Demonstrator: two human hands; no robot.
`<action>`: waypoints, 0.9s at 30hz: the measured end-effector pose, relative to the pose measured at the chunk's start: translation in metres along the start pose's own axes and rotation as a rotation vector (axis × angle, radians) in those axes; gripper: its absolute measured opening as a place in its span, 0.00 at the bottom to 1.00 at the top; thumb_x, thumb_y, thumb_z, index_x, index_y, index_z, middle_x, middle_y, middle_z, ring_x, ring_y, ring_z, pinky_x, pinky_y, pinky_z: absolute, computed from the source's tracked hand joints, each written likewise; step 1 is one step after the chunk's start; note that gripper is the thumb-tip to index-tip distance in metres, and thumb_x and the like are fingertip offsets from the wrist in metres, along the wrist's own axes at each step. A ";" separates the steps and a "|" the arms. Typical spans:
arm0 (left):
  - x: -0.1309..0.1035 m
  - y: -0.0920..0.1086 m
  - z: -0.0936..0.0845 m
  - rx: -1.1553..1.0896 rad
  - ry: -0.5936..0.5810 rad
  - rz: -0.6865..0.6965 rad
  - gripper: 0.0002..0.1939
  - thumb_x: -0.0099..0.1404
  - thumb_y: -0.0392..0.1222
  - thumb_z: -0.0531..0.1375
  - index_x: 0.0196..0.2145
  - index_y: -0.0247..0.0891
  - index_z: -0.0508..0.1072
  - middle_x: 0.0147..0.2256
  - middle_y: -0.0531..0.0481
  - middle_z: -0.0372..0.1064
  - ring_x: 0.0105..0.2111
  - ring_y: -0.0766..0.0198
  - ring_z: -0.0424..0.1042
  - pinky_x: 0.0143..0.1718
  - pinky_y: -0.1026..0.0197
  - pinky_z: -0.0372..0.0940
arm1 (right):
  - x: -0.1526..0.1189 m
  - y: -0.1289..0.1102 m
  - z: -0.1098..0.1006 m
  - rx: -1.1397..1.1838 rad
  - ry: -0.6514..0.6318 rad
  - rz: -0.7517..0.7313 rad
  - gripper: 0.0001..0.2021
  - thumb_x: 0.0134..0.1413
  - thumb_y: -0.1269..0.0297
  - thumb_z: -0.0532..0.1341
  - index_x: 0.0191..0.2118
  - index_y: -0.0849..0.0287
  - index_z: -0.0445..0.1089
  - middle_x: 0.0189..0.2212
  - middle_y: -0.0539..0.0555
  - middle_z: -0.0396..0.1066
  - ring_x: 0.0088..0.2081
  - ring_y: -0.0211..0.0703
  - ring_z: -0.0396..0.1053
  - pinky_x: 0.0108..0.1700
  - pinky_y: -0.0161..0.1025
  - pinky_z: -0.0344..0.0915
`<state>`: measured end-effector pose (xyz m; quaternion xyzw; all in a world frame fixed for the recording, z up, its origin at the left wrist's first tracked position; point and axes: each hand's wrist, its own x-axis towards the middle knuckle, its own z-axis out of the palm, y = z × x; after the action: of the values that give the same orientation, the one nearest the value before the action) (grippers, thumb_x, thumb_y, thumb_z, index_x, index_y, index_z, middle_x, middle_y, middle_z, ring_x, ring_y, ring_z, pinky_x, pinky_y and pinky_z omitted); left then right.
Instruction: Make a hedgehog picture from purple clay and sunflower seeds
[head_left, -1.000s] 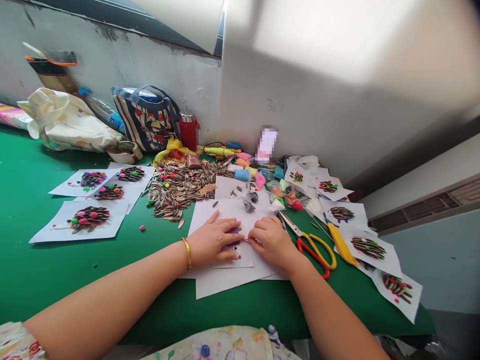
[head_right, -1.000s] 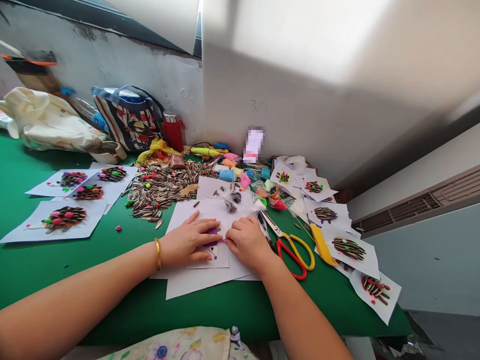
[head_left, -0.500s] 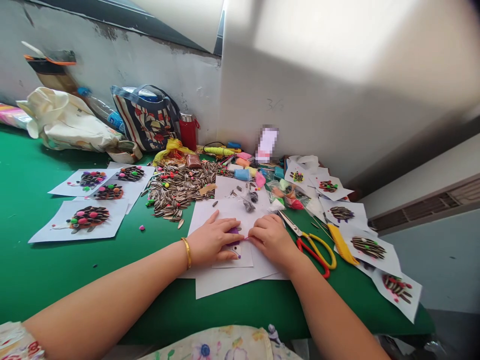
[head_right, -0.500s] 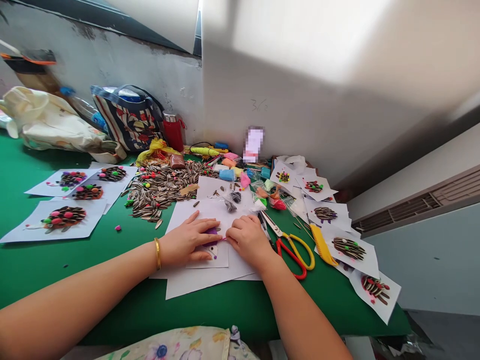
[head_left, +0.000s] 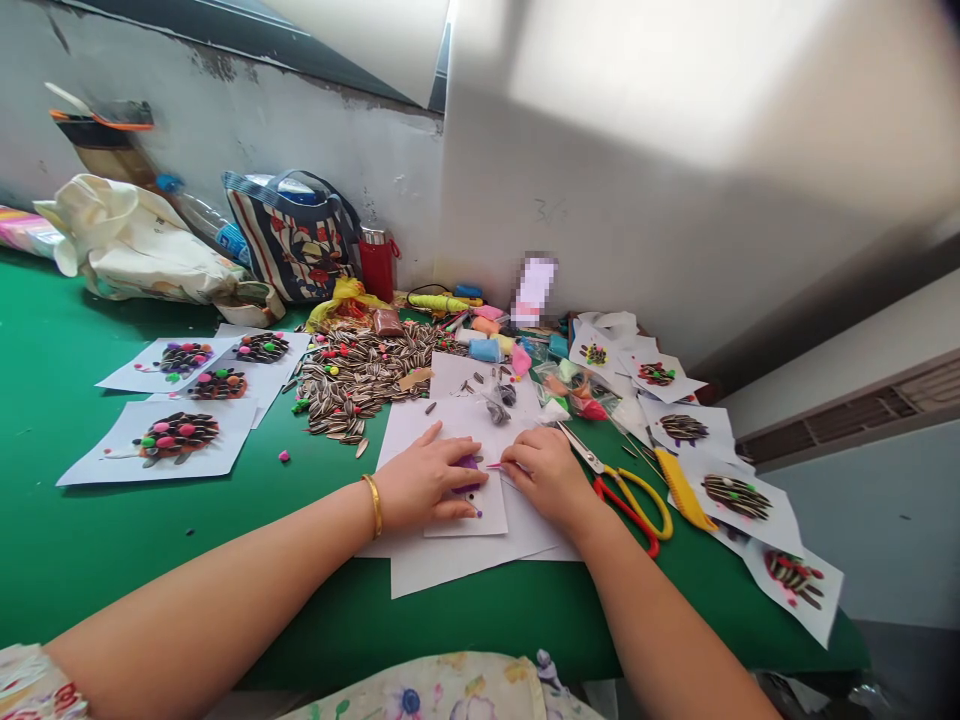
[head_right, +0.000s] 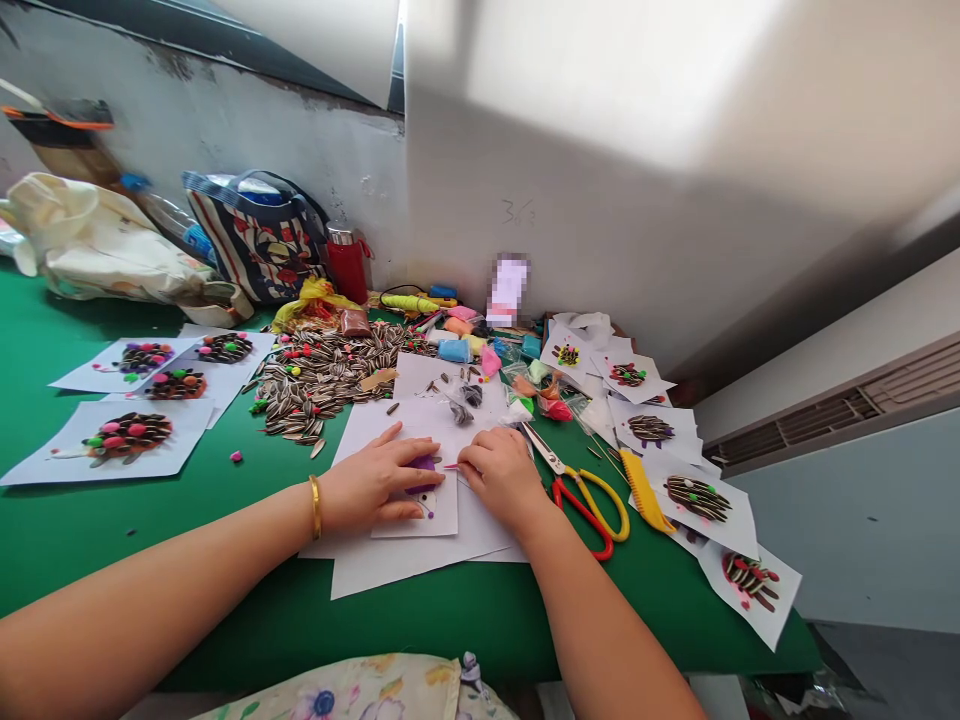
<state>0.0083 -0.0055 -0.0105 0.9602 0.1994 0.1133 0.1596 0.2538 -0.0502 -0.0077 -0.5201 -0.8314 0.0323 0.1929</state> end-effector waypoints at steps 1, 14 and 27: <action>0.000 0.000 0.000 0.006 0.001 0.004 0.24 0.66 0.58 0.57 0.56 0.47 0.71 0.61 0.38 0.59 0.60 0.47 0.61 0.64 0.32 0.40 | 0.001 -0.002 0.001 -0.011 -0.006 -0.006 0.05 0.61 0.68 0.61 0.35 0.56 0.74 0.33 0.52 0.71 0.39 0.42 0.64 0.47 0.43 0.51; 0.000 0.000 0.001 0.026 -0.013 -0.020 0.24 0.66 0.58 0.57 0.56 0.49 0.71 0.62 0.38 0.58 0.62 0.48 0.59 0.64 0.33 0.37 | 0.002 -0.006 0.002 -0.028 -0.012 -0.005 0.06 0.62 0.68 0.60 0.35 0.55 0.74 0.33 0.51 0.71 0.40 0.42 0.64 0.48 0.43 0.51; 0.001 0.003 0.001 0.030 -0.018 -0.025 0.26 0.66 0.59 0.57 0.58 0.49 0.68 0.63 0.38 0.57 0.62 0.45 0.58 0.64 0.31 0.38 | 0.001 0.001 0.003 -0.007 0.064 0.073 0.05 0.61 0.67 0.61 0.36 0.55 0.74 0.34 0.52 0.72 0.40 0.42 0.66 0.47 0.42 0.53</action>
<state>0.0102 -0.0080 -0.0107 0.9609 0.2115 0.0999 0.1485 0.2535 -0.0487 -0.0107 -0.5516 -0.8054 0.0199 0.2163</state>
